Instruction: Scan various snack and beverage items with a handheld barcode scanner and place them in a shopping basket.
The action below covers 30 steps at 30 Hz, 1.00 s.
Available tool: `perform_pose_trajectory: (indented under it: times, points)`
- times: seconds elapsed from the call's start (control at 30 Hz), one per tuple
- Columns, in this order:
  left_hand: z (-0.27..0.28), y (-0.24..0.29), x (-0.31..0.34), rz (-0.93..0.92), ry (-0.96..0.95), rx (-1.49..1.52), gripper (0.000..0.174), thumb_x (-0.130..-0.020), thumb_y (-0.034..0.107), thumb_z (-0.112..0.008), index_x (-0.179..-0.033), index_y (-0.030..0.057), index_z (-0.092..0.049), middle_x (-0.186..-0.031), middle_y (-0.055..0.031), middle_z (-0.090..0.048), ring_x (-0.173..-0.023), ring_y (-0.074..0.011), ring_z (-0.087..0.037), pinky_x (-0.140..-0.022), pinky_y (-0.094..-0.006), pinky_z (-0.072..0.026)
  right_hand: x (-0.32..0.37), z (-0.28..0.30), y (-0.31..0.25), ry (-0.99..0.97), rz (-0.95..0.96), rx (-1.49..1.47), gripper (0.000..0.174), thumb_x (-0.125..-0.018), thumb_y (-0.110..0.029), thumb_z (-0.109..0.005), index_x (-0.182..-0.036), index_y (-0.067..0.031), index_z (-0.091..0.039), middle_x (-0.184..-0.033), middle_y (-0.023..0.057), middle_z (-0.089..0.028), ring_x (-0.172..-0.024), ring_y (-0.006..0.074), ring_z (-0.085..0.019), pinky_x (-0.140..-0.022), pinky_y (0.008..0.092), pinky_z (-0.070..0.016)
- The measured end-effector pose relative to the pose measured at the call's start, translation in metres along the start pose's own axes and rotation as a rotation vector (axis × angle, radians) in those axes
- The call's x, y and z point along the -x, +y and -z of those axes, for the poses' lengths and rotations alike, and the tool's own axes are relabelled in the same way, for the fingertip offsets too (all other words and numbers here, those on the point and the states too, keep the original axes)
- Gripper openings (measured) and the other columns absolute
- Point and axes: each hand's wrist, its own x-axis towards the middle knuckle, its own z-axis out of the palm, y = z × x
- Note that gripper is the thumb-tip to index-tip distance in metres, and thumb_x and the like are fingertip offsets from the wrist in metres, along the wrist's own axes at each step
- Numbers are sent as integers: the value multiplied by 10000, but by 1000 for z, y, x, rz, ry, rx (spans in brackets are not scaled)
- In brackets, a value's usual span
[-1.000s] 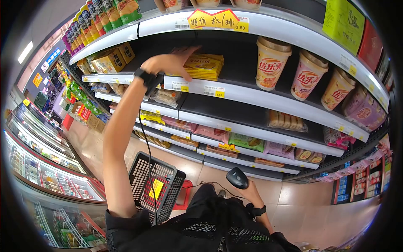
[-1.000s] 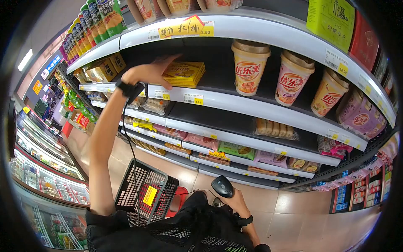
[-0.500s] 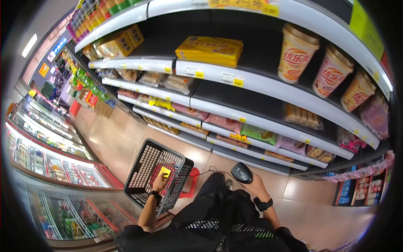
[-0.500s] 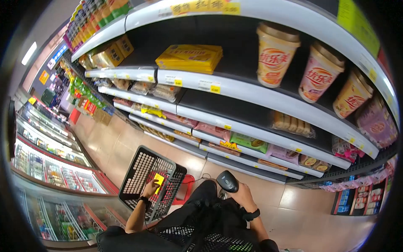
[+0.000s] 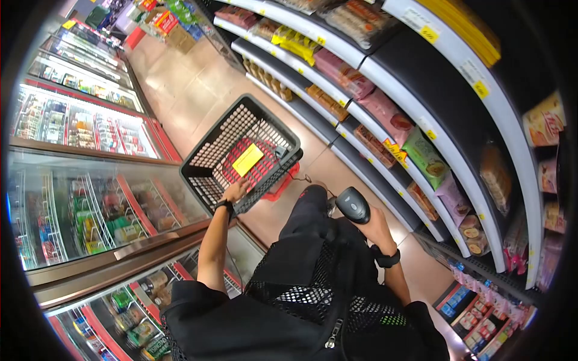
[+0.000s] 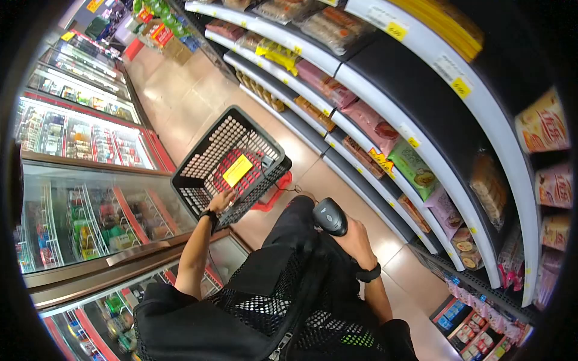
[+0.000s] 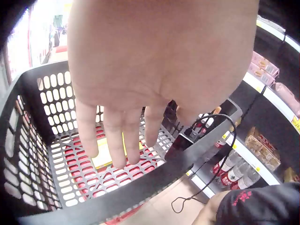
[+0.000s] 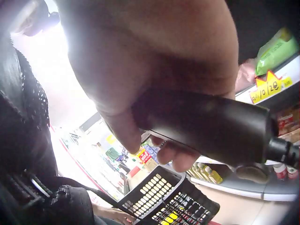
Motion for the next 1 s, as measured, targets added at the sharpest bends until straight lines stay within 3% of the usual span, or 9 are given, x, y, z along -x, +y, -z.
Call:
perform_pose_trajectory:
  times: [0.1, 0.13, 0.17, 0.47, 0.57, 0.63, 0.83, 0.97, 1.0]
  points:
    - [8, -4, -7, 85, -37, -110, 570, -867, 515, -523, -1221, 70, -555, -1060, -188, -662, -1037, -351, -613, -876, -436, -468, -9, -5, -18, -33, -16, 15, 350, -718, -142, -761, -992, 39, -637, -846, 209, -674, -802, 320, -683, -709, 359, -505]
    - [10, -6, -10, 105, -53, -135, 597, -855, 516, -539, -1266, 84, -513, -1087, -189, -655, -1042, -353, -612, -889, -445, -468, -13, -7, -17, -80, -29, 3, 447, -717, -186, -763, -1089, 9, -612, -903, 220, -670, -863, 358, -661, -745, 382, -507]
    - [8, -13, -18, 124, -31, -191, 589, -851, 491, -562, -1270, 83, -500, -1109, -198, -644, -1048, -361, -607, -896, -450, -470, -17, -10, -17, -126, -42, -8, 545, -715, -230, -765, -1186, -20, -588, -960, 231, -666, -923, 395, -639, -781, 405, -509]
    - [-23, -47, -106, 191, 237, -317, 597, -783, 179, -620, -1321, 52, -395, -1170, -214, -554, -1052, -392, -582, -855, -480, -511, -53, -52, -23, -240, -73, 144, 508, -698, -153, -729, -1159, -2, -580, -1001, 209, -652, -918, 385, -613, -826, 411, -484]
    - [-50, -69, -142, 277, 180, -363, 833, -713, 109, -712, -1417, 79, -268, -1394, -199, -361, -1263, -394, -406, -876, -460, -521, -63, -71, -20, -254, -107, 164, 517, -663, -88, -726, -1149, 8, -579, -1055, 205, -644, -943, 382, -609, -841, 417, -486]
    - [-65, -85, -160, 228, 243, -450, 973, -702, 197, -767, -1472, 117, -177, -1507, -171, -222, -1351, -425, -268, -963, -483, -462, -68, -83, -15, -256, -128, 140, 511, -658, -64, -721, -1142, 12, -577, -1045, 206, -644, -928, 383, -608, -832, 424, -486]
    - [-56, -79, -180, 201, 143, -565, 1022, -685, 338, -780, -1476, 106, -177, -1438, -162, -341, -1302, -362, -376, -950, -478, -452, -90, -119, -9, -272, -113, 176, 511, -648, -58, -720, -1133, 6, -576, -977, 192, -647, -870, 391, -600, -787, 436, -483]
    - [-72, -105, -203, 118, 379, -659, 895, -627, 434, -817, -1295, 19, -391, -1121, -114, -549, -1026, -281, -590, -855, -468, -486, -100, -132, -24, -259, -97, 188, 503, -655, -59, -711, -1134, 4, -570, -943, 195, -639, -852, 395, -593, -771, 435, -475]
    - [-62, -100, -200, 98, 317, -666, 889, -613, 457, -818, -1260, 9, -406, -1083, -126, -561, -1007, -283, -598, -853, -459, -488, -102, -134, -27, -259, -65, 170, 501, -662, -61, -706, -1139, 3, -568, -932, 195, -636, -850, 397, -589, -772, 435, -471]
